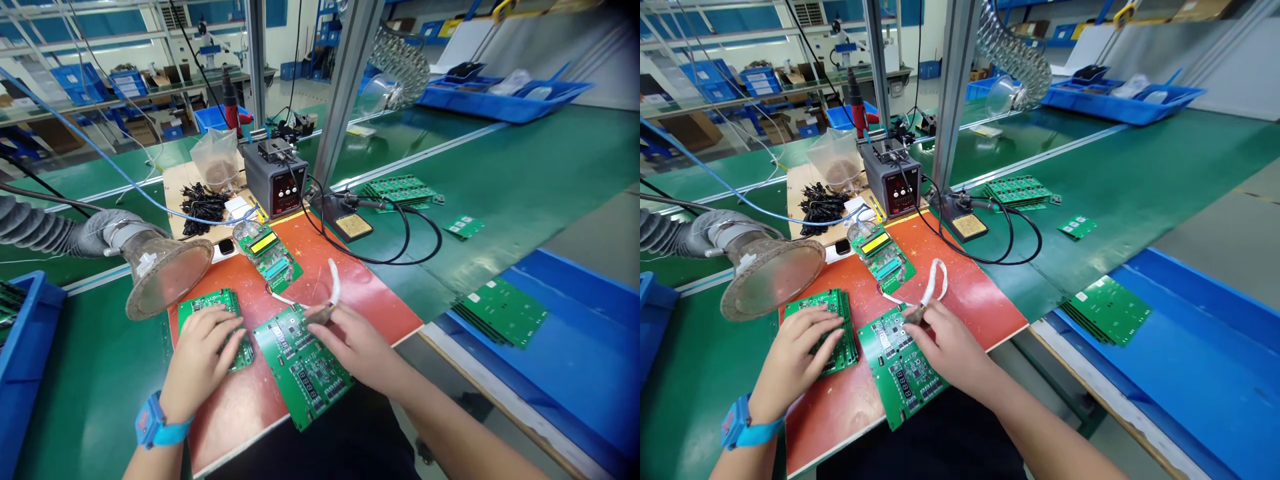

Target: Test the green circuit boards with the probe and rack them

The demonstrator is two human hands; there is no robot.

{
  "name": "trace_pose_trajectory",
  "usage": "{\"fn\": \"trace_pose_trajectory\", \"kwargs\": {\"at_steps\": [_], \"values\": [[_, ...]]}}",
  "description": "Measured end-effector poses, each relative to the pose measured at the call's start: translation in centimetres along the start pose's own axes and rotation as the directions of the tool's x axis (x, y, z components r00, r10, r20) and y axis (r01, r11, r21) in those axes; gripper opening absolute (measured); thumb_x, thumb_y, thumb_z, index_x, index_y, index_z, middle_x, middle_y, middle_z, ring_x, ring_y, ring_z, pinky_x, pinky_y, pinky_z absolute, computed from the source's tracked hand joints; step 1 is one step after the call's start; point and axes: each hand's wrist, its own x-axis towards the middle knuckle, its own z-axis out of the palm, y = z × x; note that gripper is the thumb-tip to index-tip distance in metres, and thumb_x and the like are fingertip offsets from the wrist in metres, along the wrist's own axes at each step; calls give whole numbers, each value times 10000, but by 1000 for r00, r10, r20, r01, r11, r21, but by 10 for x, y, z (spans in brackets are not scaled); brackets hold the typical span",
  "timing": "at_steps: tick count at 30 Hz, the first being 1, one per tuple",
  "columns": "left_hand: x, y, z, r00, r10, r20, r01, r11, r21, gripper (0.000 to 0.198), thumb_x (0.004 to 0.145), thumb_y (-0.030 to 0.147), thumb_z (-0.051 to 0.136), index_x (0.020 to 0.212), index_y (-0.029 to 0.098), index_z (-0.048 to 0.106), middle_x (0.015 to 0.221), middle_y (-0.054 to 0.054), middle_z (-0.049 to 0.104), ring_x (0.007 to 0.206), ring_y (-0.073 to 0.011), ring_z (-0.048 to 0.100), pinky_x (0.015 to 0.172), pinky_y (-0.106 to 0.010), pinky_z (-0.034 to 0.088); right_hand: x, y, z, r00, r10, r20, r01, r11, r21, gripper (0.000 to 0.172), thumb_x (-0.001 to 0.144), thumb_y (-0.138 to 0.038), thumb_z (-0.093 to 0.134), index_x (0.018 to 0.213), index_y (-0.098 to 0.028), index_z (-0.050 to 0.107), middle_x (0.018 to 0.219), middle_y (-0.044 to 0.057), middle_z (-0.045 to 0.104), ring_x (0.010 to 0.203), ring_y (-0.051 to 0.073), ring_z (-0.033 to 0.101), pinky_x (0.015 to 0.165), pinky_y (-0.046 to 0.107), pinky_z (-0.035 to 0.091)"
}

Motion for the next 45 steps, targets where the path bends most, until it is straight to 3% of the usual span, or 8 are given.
{"fn": "trace_pose_trajectory", "kwargs": {"at_steps": [5,11,16,23,34,45], "values": [[3,20,1,980,198,20,-198,980,-28,173,820,204,575,983,184,630,972,-69,671,1061,-243,549,871,-407,447,-31,-1,-13,988,52,146,-49,998,-26,167,885,-289,436,951,-217,572,941,50,617,884,168,598,797,306,485],[6,35,15,944,309,115,-302,950,-73,194,867,252,512,989,188,648,1030,-78,672,981,-222,607,803,-383,508,-42,4,-3,994,28,102,-16,993,-117,172,883,-247,430,973,-194,566,947,76,618,907,187,597,804,336,489],[3,36,23,937,295,187,-287,956,-69,201,884,261,485,978,199,652,1044,-81,663,902,-208,627,734,-365,522,-43,4,1,997,-38,63,49,982,-185,169,885,-227,423,973,-175,558,923,80,617,888,188,603,782,337,501],[2,37,24,948,264,176,-255,964,-77,193,878,261,493,970,192,648,1030,-88,655,883,-206,615,720,-355,512,-47,5,5,996,-72,46,81,961,-264,188,891,-227,411,975,-157,564,909,96,618,871,206,610,761,361,509],[1,42,29,977,165,136,-151,983,-106,157,861,273,521,912,189,643,1000,-44,663,802,-189,609,676,-348,496,-43,5,5,998,-47,50,58,968,-244,184,878,-202,432,964,-153,587,918,93,601,884,199,603,780,356,505],[3,42,26,977,154,146,-142,986,-89,148,859,283,523,901,205,641,974,-27,671,767,-184,612,655,-337,501,-48,11,6,997,-63,46,72,968,-241,167,883,-216,434,968,-173,572,933,83,599,886,200,604,759,353,508]]}}
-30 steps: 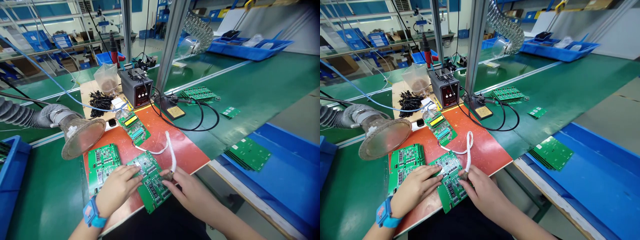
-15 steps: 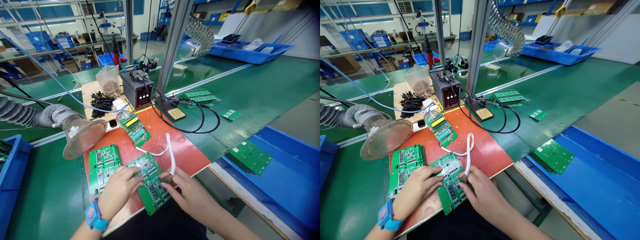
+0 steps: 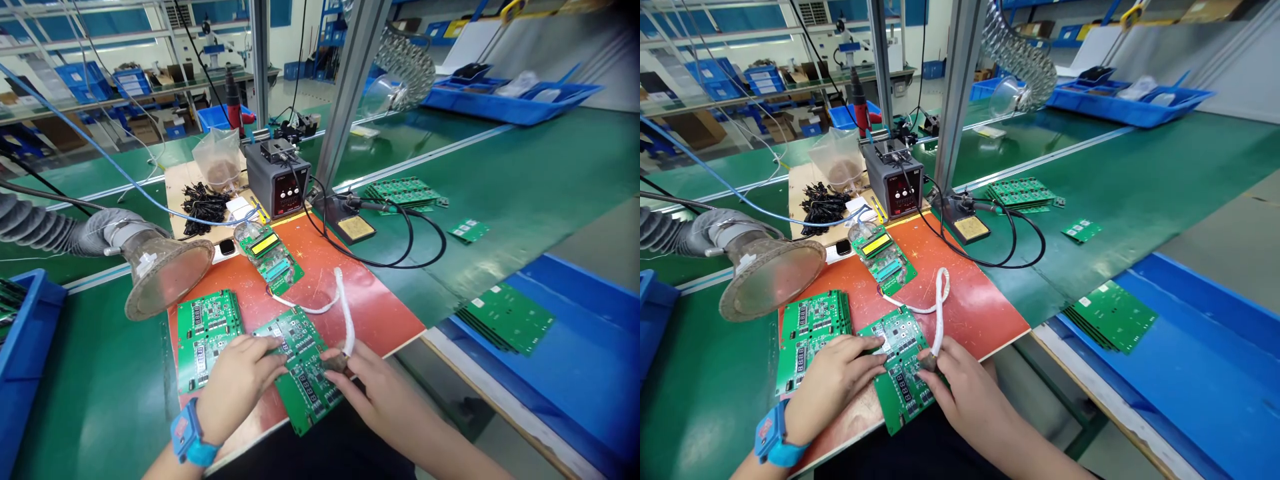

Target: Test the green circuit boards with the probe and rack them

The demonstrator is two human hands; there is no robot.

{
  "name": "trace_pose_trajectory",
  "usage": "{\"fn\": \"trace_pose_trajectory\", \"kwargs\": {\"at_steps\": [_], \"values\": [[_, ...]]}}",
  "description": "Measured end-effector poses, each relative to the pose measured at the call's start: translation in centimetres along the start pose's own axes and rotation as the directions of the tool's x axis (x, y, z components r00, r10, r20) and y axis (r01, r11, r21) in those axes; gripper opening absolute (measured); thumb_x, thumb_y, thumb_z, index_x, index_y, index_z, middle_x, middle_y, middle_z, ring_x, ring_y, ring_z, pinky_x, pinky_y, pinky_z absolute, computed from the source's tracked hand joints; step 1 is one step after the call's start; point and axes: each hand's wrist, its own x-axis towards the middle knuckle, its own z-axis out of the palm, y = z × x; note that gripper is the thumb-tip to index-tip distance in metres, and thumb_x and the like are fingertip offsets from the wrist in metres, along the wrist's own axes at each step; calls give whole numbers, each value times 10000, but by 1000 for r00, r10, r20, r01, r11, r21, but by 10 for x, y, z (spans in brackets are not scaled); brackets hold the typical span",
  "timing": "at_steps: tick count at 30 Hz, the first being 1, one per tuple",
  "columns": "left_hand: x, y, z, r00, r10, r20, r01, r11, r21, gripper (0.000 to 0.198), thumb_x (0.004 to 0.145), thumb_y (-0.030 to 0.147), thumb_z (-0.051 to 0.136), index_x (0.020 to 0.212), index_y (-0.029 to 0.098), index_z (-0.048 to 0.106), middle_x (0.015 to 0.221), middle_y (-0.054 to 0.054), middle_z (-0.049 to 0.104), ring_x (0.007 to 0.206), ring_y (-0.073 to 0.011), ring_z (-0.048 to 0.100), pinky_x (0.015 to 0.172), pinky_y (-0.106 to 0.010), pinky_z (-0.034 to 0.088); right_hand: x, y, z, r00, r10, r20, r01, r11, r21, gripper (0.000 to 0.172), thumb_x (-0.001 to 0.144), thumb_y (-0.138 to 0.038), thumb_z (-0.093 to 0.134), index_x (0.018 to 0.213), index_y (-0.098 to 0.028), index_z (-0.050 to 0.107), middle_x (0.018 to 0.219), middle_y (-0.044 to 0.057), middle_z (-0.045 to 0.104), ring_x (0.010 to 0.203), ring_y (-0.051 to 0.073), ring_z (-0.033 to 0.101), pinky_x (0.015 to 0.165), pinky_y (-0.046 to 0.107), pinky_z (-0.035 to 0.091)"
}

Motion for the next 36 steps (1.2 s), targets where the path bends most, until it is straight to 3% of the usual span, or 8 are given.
{"fn": "trace_pose_trajectory", "kwargs": {"at_steps": [6,11,13,20,28,32,36], "values": [[-2,7,-3,998,19,65,-22,999,38,190,855,258,524,1000,174,614,1041,-83,644,864,-219,609,736,-376,512,-2,2,4,998,-18,-55,19,1000,17,155,887,-206,430,961,-180,564,906,63,605,859,180,606,744,321,504],[-3,19,-6,992,10,126,-12,1000,11,665,632,683,590,1088,198,592,1184,-161,567,986,-329,572,793,-502,486,-3,3,7,994,-32,-108,37,998,47,154,880,-190,448,985,-193,561,923,50,613,862,158,605,762,286,498],[-3,22,-5,989,-12,144,11,1000,10,747,561,743,586,1078,203,599,1229,-167,537,1027,-354,547,817,-525,467,-3,3,7,995,-24,-102,29,999,41,151,877,-193,454,979,-193,566,927,53,616,872,164,606,770,293,498],[-3,27,1,981,-108,160,111,994,-7,647,528,624,712,1028,224,621,1221,-130,548,1050,-346,521,844,-521,440,-1,2,5,997,19,-70,-15,998,58,154,875,-195,452,967,-196,575,928,50,611,876,163,605,767,286,500],[-1,29,4,970,-185,156,194,980,-42,618,501,623,728,971,234,631,1193,-100,568,1052,-339,511,835,-515,434,1,4,3,999,41,-7,-40,996,75,163,885,-206,435,961,-194,579,937,54,608,891,166,600,782,293,493],[-1,29,5,968,-195,160,205,978,-46,625,484,630,733,956,232,634,1182,-99,570,1044,-340,510,826,-513,439,2,4,1,999,39,21,-41,996,83,175,886,-204,429,976,-193,579,959,63,599,904,168,598,791,297,493],[-1,28,2,974,-158,161,167,985,-42,662,505,689,677,973,223,633,1179,-117,566,1025,-343,520,811,-521,451,1,3,3,999,11,-33,-8,995,101,177,881,-189,433,980,-197,580,938,62,609,886,169,606,771,291,505]]}}
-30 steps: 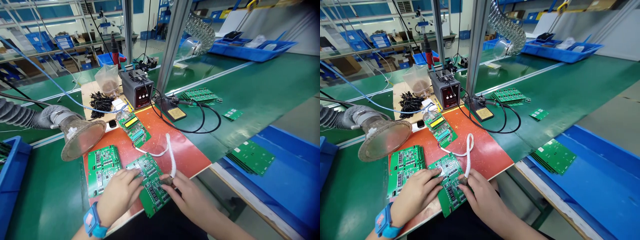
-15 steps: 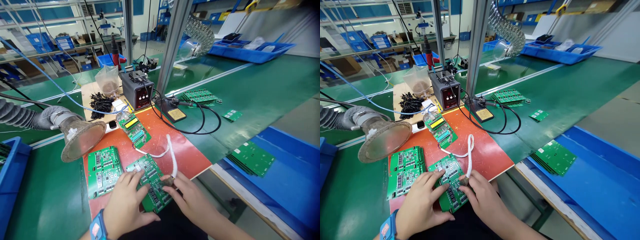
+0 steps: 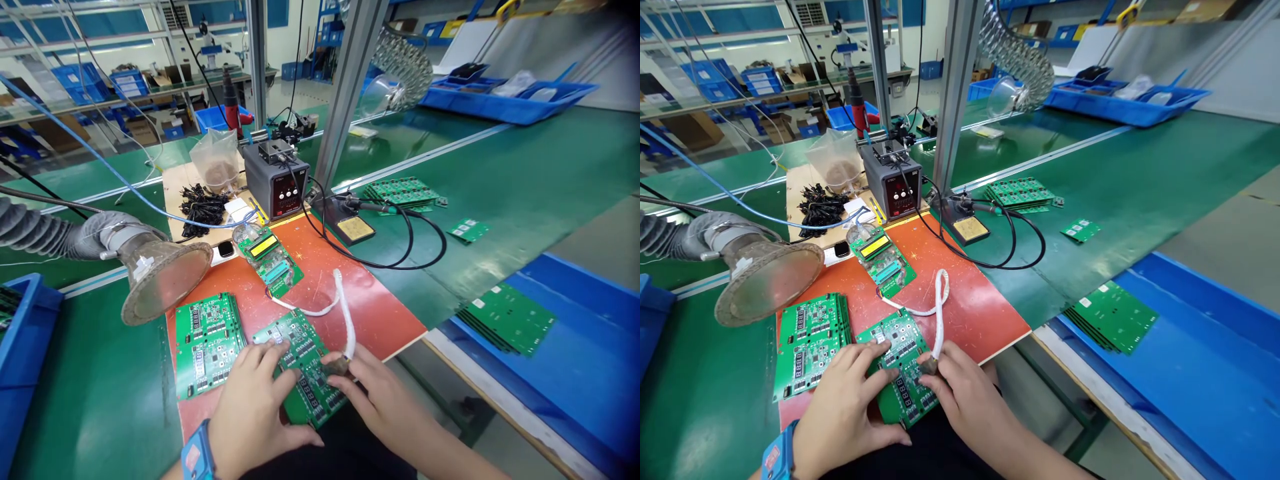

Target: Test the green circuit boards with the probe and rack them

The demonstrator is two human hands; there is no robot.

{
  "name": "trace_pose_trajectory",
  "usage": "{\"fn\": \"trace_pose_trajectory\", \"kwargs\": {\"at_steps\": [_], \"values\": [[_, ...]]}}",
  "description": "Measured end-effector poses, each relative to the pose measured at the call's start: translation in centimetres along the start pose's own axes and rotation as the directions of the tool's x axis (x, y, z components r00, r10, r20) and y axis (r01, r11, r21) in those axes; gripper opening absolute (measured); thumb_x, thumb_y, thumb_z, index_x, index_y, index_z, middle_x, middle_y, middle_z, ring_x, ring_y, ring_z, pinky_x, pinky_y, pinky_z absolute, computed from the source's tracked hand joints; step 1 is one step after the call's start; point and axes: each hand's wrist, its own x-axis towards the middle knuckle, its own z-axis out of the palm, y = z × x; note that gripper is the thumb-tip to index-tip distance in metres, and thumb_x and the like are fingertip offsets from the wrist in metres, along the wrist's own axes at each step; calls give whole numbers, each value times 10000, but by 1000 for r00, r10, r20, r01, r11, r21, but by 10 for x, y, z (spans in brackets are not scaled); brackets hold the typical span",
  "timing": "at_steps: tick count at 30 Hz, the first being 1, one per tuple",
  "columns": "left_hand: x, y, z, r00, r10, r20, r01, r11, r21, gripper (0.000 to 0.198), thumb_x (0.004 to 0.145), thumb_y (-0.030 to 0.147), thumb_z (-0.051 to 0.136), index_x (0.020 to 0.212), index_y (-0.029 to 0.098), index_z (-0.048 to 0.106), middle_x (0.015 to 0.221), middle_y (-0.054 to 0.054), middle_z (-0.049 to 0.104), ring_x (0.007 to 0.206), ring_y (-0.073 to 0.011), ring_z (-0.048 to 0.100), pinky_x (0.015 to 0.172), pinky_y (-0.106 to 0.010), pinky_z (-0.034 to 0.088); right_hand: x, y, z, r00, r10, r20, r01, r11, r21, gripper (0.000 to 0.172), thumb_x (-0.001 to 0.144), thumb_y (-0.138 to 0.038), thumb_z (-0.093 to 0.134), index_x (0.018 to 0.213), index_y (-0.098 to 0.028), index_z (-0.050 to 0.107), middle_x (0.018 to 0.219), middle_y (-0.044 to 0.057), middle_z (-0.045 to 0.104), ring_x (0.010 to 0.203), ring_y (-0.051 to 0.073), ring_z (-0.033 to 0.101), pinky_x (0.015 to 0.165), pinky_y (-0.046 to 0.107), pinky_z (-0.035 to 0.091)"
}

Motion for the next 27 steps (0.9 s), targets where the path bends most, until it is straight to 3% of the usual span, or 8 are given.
{"fn": "trace_pose_trajectory", "kwargs": {"at_steps": [3,7,9,12,20,27], "values": [[0,-3,-3,998,61,-16,-60,998,19,622,617,699,587,1010,219,621,1199,-126,562,1032,-339,533,820,-524,461,-1,-1,3,998,-22,-67,22,1000,2,170,877,-184,436,967,-196,580,907,60,616,849,167,615,743,285,515],[1,-9,-3,996,78,-39,-74,993,93,249,869,309,500,1087,208,567,1175,-73,600,983,-241,590,838,-429,497,-3,-3,6,993,-21,-115,18,999,-33,157,871,-182,450,951,-199,584,901,58,621,841,170,619,735,288,519],[2,-12,-1,997,56,-52,-48,990,136,257,885,221,466,1128,180,538,1161,-73,609,945,-222,605,818,-399,515,-3,-4,5,994,-20,-110,15,999,-46,153,870,-181,454,952,-203,581,909,55,616,848,167,617,738,283,518],[2,-15,1,997,43,-66,-30,982,185,251,874,242,486,1102,164,560,1150,-87,611,894,-231,615,777,-400,533,-5,-4,5,992,-44,-115,38,998,-53,157,870,-170,450,960,-206,574,909,51,610,851,157,614,738,268,521],[3,-16,0,991,85,-103,-65,981,185,224,861,242,513,1043,152,608,1105,-87,632,843,-223,618,738,-391,543,-12,1,13,958,-138,-252,107,985,-132,163,866,-172,457,985,-186,567,874,64,648,813,165,631,716,270,539],[4,-16,-1,988,88,-124,-67,984,164,222,869,251,502,1036,157,616,1086,-94,636,836,-209,612,737,-378,532,-9,-4,11,961,-152,-231,120,982,-144,162,861,-168,452,965,-186,575,845,65,629,795,167,624,691,274,544]]}}
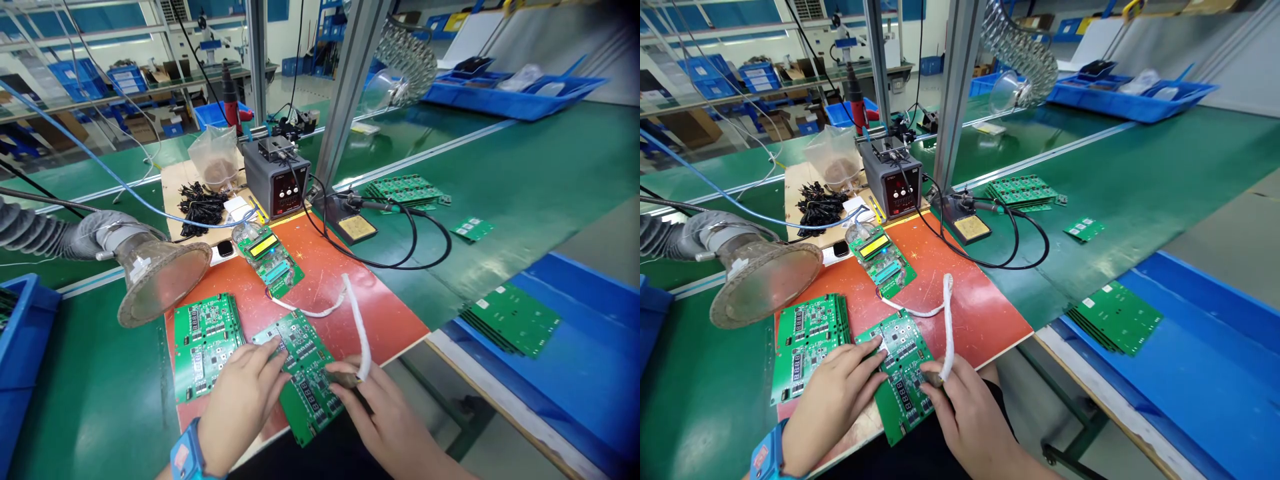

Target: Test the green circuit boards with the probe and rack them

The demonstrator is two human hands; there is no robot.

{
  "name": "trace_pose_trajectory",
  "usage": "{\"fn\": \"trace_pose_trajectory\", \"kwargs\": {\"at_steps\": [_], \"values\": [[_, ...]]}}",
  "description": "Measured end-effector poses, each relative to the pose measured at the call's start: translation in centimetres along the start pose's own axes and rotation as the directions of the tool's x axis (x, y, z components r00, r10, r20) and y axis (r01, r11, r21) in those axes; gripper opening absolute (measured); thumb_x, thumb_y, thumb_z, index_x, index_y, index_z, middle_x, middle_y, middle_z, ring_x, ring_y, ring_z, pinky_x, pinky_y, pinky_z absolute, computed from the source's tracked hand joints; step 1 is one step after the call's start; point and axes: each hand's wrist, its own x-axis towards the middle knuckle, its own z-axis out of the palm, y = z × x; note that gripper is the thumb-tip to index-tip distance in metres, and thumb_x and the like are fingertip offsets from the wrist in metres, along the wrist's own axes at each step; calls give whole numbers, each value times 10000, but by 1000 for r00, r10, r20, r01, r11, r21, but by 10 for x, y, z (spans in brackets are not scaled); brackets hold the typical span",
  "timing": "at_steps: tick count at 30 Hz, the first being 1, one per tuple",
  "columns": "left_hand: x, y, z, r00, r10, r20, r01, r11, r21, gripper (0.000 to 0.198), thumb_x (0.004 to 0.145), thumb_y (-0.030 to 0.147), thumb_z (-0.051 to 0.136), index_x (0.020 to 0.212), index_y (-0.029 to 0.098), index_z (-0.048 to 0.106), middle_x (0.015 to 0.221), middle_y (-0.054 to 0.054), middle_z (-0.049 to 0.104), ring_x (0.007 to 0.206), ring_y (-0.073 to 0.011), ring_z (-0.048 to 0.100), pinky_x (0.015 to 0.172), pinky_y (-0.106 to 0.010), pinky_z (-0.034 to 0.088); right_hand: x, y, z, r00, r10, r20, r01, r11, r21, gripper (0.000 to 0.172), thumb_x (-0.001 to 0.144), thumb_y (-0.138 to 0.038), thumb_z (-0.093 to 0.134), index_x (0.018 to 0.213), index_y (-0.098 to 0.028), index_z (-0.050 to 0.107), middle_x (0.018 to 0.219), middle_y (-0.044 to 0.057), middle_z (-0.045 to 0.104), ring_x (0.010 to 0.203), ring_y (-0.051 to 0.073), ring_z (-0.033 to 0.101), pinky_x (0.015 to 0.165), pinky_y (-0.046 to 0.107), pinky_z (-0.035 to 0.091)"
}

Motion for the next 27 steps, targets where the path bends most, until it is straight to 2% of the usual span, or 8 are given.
{"fn": "trace_pose_trajectory", "kwargs": {"at_steps": [4,10,17,27], "values": [[1,0,0,1000,-9,-22,9,1000,-25,223,875,261,495,1035,166,617,1053,-96,638,857,-209,604,754,-386,514,2,0,-1,1000,7,18,-7,1000,12,169,854,-163,458,973,-193,574,869,65,618,824,171,620,705,277,543],[1,-1,0,998,-58,-27,57,998,-28,225,817,293,588,1020,200,618,1019,-47,652,925,-229,570,816,-426,468,0,1,0,998,30,54,-30,1000,7,167,864,-171,449,979,-196,567,889,68,608,845,181,618,718,295,541],[-1,-4,-1,984,-177,-34,180,978,107,474,758,450,620,1128,161,559,1087,-103,601,1070,-303,479,946,-536,378,0,2,0,997,51,64,-51,999,5,175,865,-187,447,979,-200,579,895,70,614,849,187,626,720,302,543],[-6,-12,4,966,-245,-80,256,951,175,689,709,618,566,1169,107,532,1110,-139,589,1143,-371,418,989,-603,309,0,2,0,995,46,83,-43,998,-36,175,876,-205,435,981,-203,576,894,73,608,850,196,623,719,321,544]]}}
